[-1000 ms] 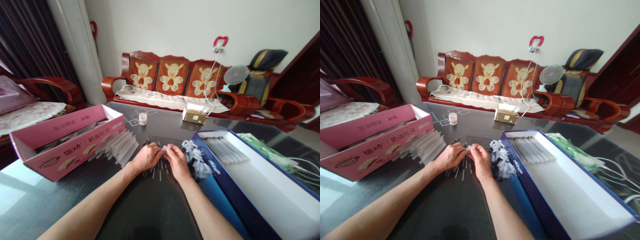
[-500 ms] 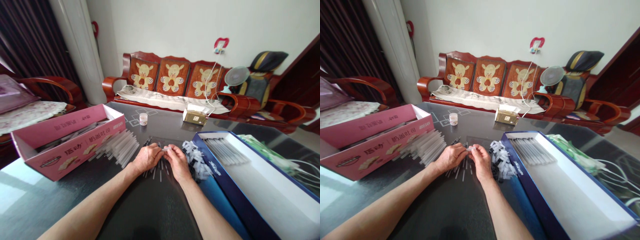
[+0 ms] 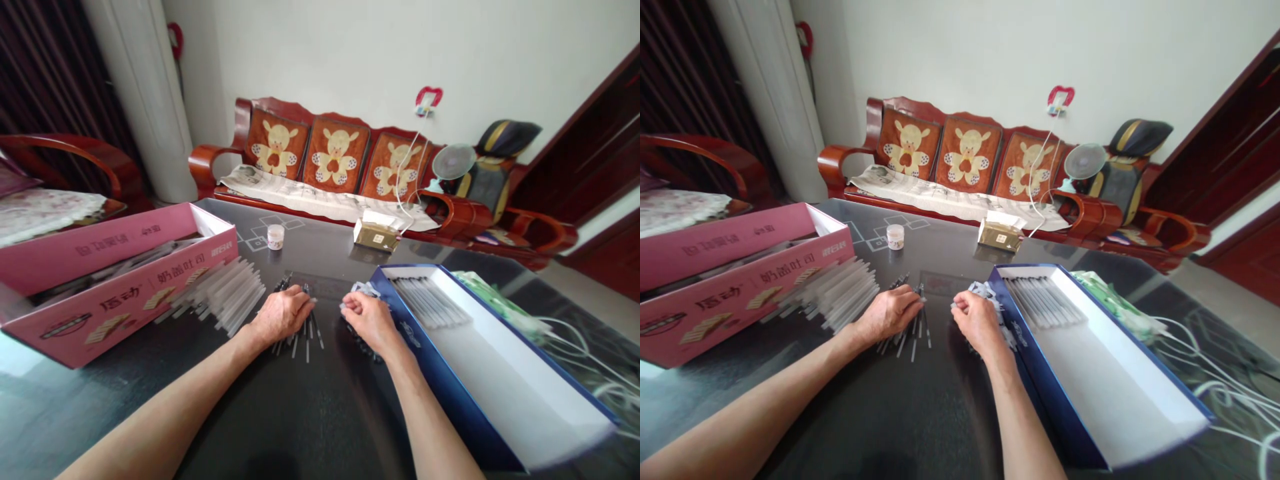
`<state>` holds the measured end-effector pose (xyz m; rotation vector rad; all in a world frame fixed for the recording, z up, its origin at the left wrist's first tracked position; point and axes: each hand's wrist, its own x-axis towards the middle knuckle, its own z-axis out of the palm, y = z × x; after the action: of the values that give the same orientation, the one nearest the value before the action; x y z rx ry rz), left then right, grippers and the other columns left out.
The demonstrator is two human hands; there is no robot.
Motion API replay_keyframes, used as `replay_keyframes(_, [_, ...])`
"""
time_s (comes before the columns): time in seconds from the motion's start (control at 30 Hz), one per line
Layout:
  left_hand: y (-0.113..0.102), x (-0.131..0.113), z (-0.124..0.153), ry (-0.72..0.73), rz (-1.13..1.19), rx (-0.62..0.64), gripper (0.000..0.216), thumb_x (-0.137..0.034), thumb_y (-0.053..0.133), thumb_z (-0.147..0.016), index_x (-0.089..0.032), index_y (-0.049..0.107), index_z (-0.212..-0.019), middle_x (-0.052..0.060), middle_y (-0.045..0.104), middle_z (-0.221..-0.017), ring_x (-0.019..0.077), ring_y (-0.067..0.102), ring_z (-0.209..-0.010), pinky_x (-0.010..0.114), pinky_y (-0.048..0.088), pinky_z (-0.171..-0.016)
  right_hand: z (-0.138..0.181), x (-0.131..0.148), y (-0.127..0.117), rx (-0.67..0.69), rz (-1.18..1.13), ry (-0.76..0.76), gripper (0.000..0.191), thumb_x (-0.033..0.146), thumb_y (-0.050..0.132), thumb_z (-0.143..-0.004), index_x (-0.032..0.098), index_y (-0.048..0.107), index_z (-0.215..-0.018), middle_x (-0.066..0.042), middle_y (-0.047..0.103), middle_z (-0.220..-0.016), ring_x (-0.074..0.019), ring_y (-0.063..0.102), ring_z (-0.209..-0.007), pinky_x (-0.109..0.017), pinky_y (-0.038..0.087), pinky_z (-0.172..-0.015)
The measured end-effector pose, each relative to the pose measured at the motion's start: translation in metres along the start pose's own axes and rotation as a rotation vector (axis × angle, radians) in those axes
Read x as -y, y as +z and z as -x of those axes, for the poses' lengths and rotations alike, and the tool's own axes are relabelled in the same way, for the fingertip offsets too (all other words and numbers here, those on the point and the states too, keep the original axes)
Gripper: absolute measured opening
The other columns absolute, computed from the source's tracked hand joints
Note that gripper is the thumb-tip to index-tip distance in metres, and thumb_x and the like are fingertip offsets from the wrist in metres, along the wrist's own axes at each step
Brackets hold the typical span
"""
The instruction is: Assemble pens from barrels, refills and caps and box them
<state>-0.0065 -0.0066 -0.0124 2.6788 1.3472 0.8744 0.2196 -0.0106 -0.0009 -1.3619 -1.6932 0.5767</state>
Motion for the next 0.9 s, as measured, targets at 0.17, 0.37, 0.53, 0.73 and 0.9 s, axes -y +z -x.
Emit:
replay_keyframes(0.17, [0.001,0.001,0.000,-0.005,0.006,-0.005,0.030,-0.033,0.040,-0.094,-0.016,0.058,-0.077,0.004,0.057,-0.076,0.0117,0.057,-0.067,0.021,0.044,-0.060,0.002,-0.001,0.004,0.106,0.161,-0.102,0.008,0.022,0.066,-0.067,0.027,0.072,-0.071,0.000,0.068,-0.067,-0.0159,0.057,-0.058,-0.029,0.042,-0.061])
replay_keyframes(0.37, [0.000,-0.001,0.000,-0.011,-0.009,0.003,0.031,-0.034,0.039,-0.094,-0.017,0.057,-0.077,0.003,0.056,-0.077,0.0117,0.057,-0.067,0.021,0.044,-0.060,0.001,-0.003,-0.004,0.123,0.588,-0.123,0.016,0.024,0.059,-0.077,0.026,0.073,-0.073,-0.005,0.066,-0.074,-0.0194,0.059,-0.070,-0.031,0.041,-0.066])
replay_keyframes(0.53, [-0.001,-0.003,0.000,0.012,-0.001,0.017,0.031,-0.033,0.038,-0.095,-0.016,0.059,-0.079,0.004,0.058,-0.078,0.0123,0.058,-0.069,0.021,0.045,-0.062,0.003,-0.012,0.001,0.108,0.707,-0.103,0.011,0.023,0.063,-0.074,0.025,0.074,-0.075,-0.007,0.065,-0.074,-0.0207,0.059,-0.069,-0.032,0.041,-0.065])
replay_keyframes(0.73, [0.000,-0.003,0.000,0.011,0.006,0.018,0.030,-0.034,0.039,-0.094,-0.016,0.061,-0.084,0.004,0.058,-0.079,0.0128,0.059,-0.069,0.022,0.046,-0.062,-0.001,-0.009,0.018,-0.099,0.157,-0.032,0.012,0.022,0.062,-0.070,0.023,0.069,-0.079,-0.005,0.069,-0.079,-0.0209,0.063,-0.072,-0.035,0.048,-0.073])
replay_keyframes(0.9, [0.000,-0.003,0.001,0.018,0.033,-0.017,0.029,-0.033,0.038,-0.095,-0.017,0.062,-0.094,0.004,0.059,-0.081,0.0134,0.060,-0.071,0.022,0.047,-0.063,0.004,0.010,0.041,-0.028,-0.430,0.184,0.021,0.031,0.066,-0.066,0.019,0.063,-0.082,-0.005,0.071,-0.079,-0.0205,0.068,-0.074,-0.034,0.054,-0.072])
